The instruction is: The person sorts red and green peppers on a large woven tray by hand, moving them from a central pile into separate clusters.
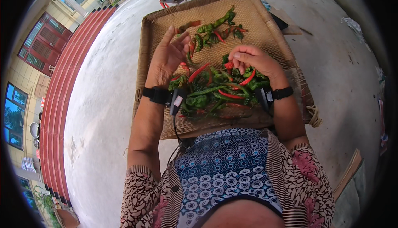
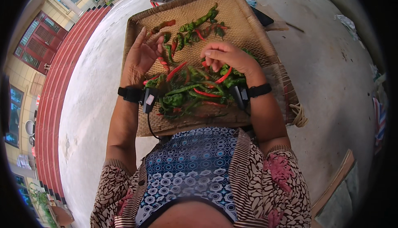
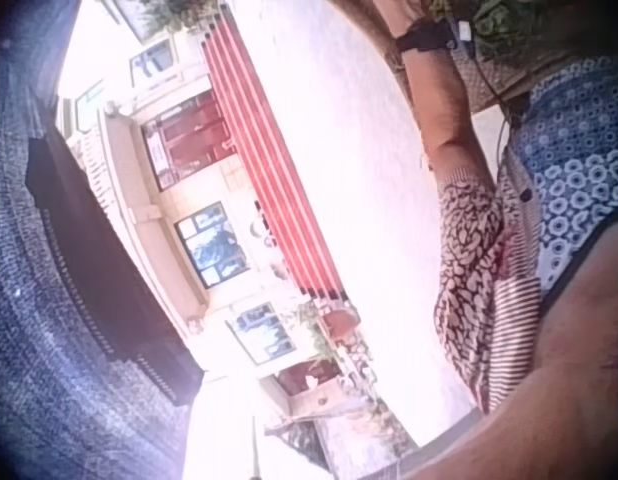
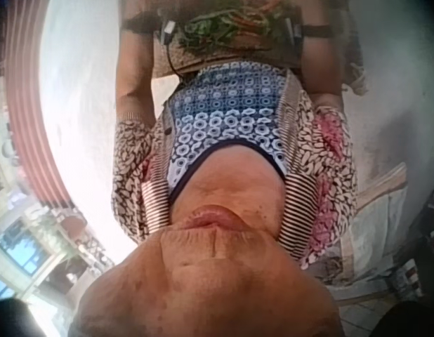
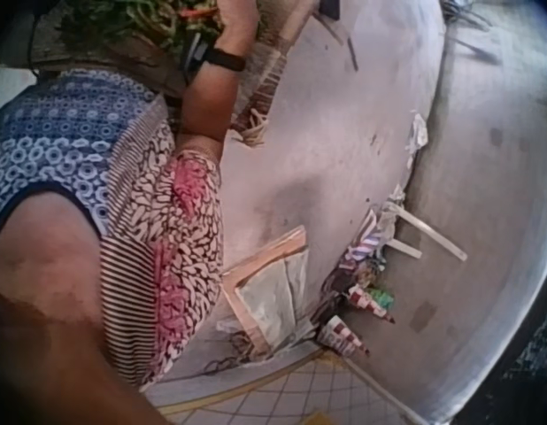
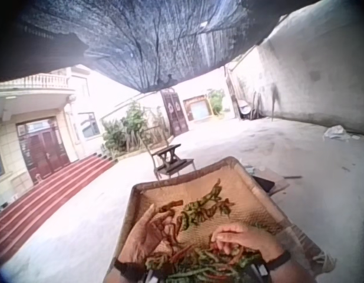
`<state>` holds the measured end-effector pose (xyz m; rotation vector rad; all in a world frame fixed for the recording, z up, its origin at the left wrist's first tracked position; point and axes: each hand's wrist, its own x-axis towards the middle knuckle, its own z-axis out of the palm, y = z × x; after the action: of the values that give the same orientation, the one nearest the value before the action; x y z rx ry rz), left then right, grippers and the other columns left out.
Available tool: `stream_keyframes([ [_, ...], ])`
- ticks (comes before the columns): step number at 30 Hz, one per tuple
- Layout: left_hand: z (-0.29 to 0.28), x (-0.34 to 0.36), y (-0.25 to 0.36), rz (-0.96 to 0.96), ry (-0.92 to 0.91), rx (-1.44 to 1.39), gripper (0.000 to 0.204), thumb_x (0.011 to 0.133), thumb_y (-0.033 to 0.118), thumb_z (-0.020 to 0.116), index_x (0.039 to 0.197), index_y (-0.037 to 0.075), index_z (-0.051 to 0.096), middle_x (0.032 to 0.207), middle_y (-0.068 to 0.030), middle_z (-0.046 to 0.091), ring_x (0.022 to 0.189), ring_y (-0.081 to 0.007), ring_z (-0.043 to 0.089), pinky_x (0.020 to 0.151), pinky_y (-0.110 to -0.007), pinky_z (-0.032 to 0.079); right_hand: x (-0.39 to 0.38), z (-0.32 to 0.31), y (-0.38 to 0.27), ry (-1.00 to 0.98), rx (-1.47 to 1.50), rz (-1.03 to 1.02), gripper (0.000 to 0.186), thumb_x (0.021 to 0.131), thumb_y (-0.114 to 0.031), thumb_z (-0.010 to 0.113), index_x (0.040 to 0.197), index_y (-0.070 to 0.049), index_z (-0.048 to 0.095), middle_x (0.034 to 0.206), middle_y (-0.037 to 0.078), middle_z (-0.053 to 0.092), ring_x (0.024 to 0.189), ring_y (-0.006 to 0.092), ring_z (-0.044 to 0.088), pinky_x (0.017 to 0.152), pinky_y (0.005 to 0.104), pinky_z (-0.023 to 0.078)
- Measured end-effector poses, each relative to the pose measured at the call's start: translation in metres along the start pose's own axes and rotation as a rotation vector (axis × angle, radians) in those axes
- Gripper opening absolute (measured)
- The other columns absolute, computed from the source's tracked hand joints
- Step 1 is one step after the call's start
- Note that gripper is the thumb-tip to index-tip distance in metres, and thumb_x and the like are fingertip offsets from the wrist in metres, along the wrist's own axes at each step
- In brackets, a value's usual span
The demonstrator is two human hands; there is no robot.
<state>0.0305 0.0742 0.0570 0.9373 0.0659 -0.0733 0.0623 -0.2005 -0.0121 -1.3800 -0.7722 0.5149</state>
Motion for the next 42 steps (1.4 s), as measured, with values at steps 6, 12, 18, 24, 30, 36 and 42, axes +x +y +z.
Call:
stream_keyframes([
  [6, -0.041, -0.003, -0.023, 0.121, -0.125, 1.599, 0.045, 0.083, 0.024, 0.066, 0.119, -0.001, 0.054, 0.086, -0.0060, 0.065, 0.082, -0.0222, 0.063, 0.069, -0.034, 0.050, 0.001, -0.001, 0.002, -0.026, -0.019, -0.069, 0.025, 0.094, -0.025, 0.054, 0.103, -0.004, 0.061, 0.079, 0.000, 0.062, 0.064, 0.0061, 0.058, 0.058, 0.0209, 0.048],
  [12, -0.067, -0.003, -0.037, 0.070, -0.296, 1.782, 0.027, 0.082, 0.024, 0.067, 0.094, -0.001, 0.067, 0.073, -0.0076, 0.063, 0.072, -0.0158, 0.062, 0.065, -0.030, 0.049, 0.002, 0.000, 0.003, -0.162, -0.049, 0.003, 0.026, 0.094, -0.025, 0.054, 0.108, -0.004, 0.060, 0.083, 0.000, 0.063, 0.069, 0.0061, 0.058, 0.063, 0.0217, 0.048],
  [18, -0.003, -0.026, -0.001, 0.121, -0.095, 1.096, 0.012, 0.088, 0.014, 0.061, 0.092, 0.003, 0.062, 0.079, -0.0022, 0.064, 0.072, -0.0083, 0.061, 0.061, -0.026, 0.049, 0.001, -0.002, 0.006, -0.174, -0.070, 0.009, 0.029, 0.094, -0.026, 0.055, 0.110, -0.003, 0.059, 0.088, 0.002, 0.062, 0.073, 0.0066, 0.058, 0.065, 0.0217, 0.048],
  [24, 0.029, -0.028, -0.019, -0.024, -0.295, 0.817, 0.011, 0.092, 0.013, 0.058, 0.097, 0.004, 0.056, 0.090, -0.0031, 0.062, 0.078, -0.0121, 0.064, 0.065, -0.023, 0.052, 0.003, 0.008, 0.001, -0.097, -0.082, -0.018, 0.032, 0.094, -0.026, 0.055, 0.111, 0.000, 0.058, 0.086, 0.003, 0.062, 0.070, 0.0075, 0.058, 0.063, 0.0213, 0.048],
  [30, 0.031, -0.017, -0.042, -0.063, -0.365, 0.725, 0.014, 0.092, 0.011, 0.057, 0.103, 0.002, 0.055, 0.094, -0.0069, 0.062, 0.084, -0.0155, 0.065, 0.069, -0.023, 0.053, 0.002, 0.004, -0.001, -0.212, -0.204, 0.107, 0.031, 0.097, -0.026, 0.049, 0.107, 0.001, 0.060, 0.071, 0.002, 0.059, 0.058, 0.0071, 0.054, 0.055, 0.0210, 0.046],
  [36, -0.003, 0.011, -0.006, 0.040, -0.079, 0.540, 0.031, 0.092, 0.022, 0.059, 0.111, -0.002, 0.055, 0.097, -0.0095, 0.064, 0.080, -0.0149, 0.064, 0.069, -0.026, 0.052, 0.004, 0.004, 0.001, -0.033, -0.085, -0.078, 0.030, 0.098, -0.027, 0.047, 0.111, -0.003, 0.058, 0.073, 0.001, 0.059, 0.059, 0.0056, 0.055, 0.055, 0.0193, 0.046],
  [42, -0.063, 0.031, -0.008, -0.288, -0.216, 1.590, 0.040, 0.091, 0.025, 0.057, 0.123, 0.000, 0.053, 0.102, -0.0091, 0.064, 0.091, -0.0167, 0.062, 0.073, -0.032, 0.050, 0.003, -0.002, 0.007, -0.093, -0.107, -0.074, 0.029, 0.096, -0.025, 0.051, 0.114, -0.003, 0.057, 0.081, 0.002, 0.061, 0.066, 0.0062, 0.058, 0.059, 0.0203, 0.048],
])
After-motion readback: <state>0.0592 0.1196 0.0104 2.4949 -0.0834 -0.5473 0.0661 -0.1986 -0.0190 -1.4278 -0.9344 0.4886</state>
